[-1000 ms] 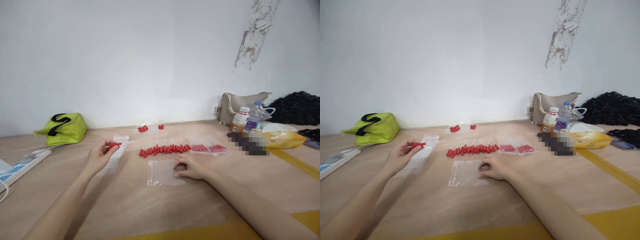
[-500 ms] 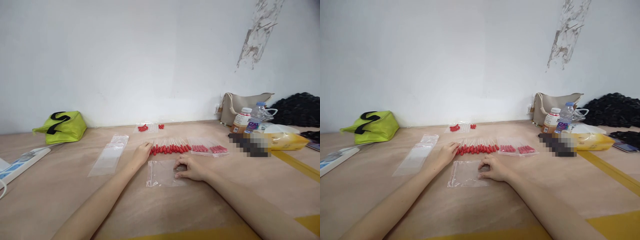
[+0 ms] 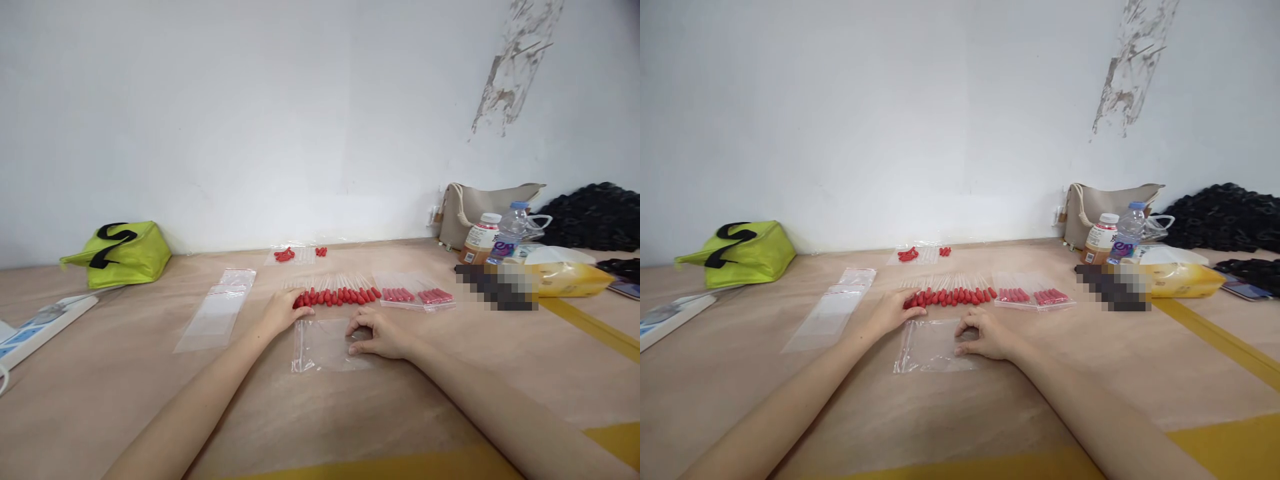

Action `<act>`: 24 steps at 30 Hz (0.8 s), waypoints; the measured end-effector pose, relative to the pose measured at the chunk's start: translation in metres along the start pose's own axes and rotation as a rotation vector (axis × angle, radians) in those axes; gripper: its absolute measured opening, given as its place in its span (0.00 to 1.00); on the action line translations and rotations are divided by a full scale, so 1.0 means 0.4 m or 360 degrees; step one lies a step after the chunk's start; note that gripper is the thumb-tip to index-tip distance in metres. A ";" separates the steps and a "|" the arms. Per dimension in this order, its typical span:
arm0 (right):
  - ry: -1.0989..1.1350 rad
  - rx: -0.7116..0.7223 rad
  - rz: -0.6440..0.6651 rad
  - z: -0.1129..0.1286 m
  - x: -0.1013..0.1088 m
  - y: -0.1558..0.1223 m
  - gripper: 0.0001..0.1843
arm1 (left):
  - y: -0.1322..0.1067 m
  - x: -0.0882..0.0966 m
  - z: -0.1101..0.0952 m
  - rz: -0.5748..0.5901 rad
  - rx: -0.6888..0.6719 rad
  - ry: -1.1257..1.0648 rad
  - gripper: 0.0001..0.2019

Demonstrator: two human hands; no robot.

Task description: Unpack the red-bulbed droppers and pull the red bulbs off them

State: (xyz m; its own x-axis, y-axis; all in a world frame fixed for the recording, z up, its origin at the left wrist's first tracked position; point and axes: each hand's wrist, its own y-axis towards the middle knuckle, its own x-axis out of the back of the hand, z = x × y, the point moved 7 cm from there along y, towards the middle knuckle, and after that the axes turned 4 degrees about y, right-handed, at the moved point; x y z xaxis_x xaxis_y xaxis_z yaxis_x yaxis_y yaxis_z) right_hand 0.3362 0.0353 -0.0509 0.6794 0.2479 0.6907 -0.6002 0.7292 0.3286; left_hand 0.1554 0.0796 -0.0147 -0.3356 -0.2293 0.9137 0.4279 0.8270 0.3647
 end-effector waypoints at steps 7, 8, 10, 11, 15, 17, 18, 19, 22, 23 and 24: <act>-0.0027 0.0047 0.0019 0.006 0.001 -0.002 0.17 | -0.087 0.054 -0.028 -0.0314 -0.0070 -0.0237 0.15; -0.0029 0.0071 0.0034 0.010 0.000 -0.002 0.17 | -0.107 0.053 -0.043 -0.0280 -0.0123 -0.0269 0.14; -0.0031 0.0121 0.0073 0.018 -0.002 -0.004 0.17 | -0.144 0.040 -0.077 -0.0105 -0.0227 -0.0308 0.14; -0.0032 0.0141 0.0095 0.021 -0.004 -0.006 0.18 | -0.160 0.030 -0.093 0.0025 -0.0279 -0.0310 0.16; -0.0068 0.0190 0.0131 0.033 -0.007 -0.013 0.22 | -0.202 -0.017 -0.123 0.0568 -0.0416 -0.0247 0.21; -0.0118 0.0223 0.0118 0.039 -0.006 -0.016 0.25 | -0.205 -0.022 -0.119 0.0633 -0.0387 -0.0257 0.21; -0.0153 0.0241 0.0106 0.043 -0.005 -0.018 0.25 | -0.201 -0.018 -0.112 0.0571 -0.0320 -0.0278 0.22; -0.0192 0.0255 0.0089 0.046 -0.004 -0.019 0.25 | -0.195 -0.010 -0.100 0.0450 -0.0206 -0.0302 0.23; -0.0311 0.0240 0.0012 0.052 -0.006 -0.022 0.25 | -0.193 0.007 -0.041 0.0046 0.0333 -0.0346 0.29; -0.0339 0.0224 -0.0017 0.053 -0.010 -0.023 0.25 | -0.199 0.002 -0.022 -0.0008 0.0500 -0.0353 0.31; -0.0357 0.0210 -0.0043 0.056 -0.015 -0.024 0.23 | -0.203 -0.009 -0.007 -0.0014 0.0620 -0.0372 0.33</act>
State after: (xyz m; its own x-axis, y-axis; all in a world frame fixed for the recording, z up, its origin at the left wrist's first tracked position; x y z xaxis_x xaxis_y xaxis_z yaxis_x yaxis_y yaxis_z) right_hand 0.3284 0.0128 -0.0438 0.5940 0.0710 0.8014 -0.6431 0.6404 0.4199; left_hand 0.1243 0.0118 -0.0472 -0.5373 -0.1520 0.8296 0.0915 0.9673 0.2365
